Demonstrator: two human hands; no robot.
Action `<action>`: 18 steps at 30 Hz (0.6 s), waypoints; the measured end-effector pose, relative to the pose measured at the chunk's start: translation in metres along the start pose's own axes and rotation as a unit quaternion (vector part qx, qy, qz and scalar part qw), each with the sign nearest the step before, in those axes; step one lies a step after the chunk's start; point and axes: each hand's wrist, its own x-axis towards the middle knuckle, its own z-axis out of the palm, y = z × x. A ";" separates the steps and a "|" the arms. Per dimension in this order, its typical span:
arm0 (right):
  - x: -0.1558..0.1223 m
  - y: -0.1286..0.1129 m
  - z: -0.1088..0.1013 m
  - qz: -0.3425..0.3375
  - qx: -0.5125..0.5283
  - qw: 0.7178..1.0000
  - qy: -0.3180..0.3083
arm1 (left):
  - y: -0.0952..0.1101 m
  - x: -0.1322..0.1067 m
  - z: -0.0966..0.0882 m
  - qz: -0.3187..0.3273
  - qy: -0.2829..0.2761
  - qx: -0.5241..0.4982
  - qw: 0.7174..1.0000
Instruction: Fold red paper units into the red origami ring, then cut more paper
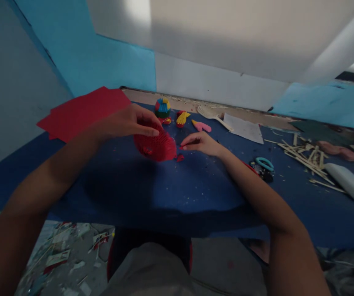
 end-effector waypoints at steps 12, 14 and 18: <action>-0.005 -0.020 0.005 -0.028 0.157 0.973 0.167 | -0.012 0.014 0.008 0.042 0.048 0.063 0.996; -0.008 -0.031 0.009 -0.034 0.173 0.969 0.172 | -0.010 0.014 0.011 0.055 0.026 0.080 0.995; -0.012 -0.047 0.017 -0.044 0.182 0.970 0.154 | -0.003 0.014 0.019 0.068 0.004 0.102 0.993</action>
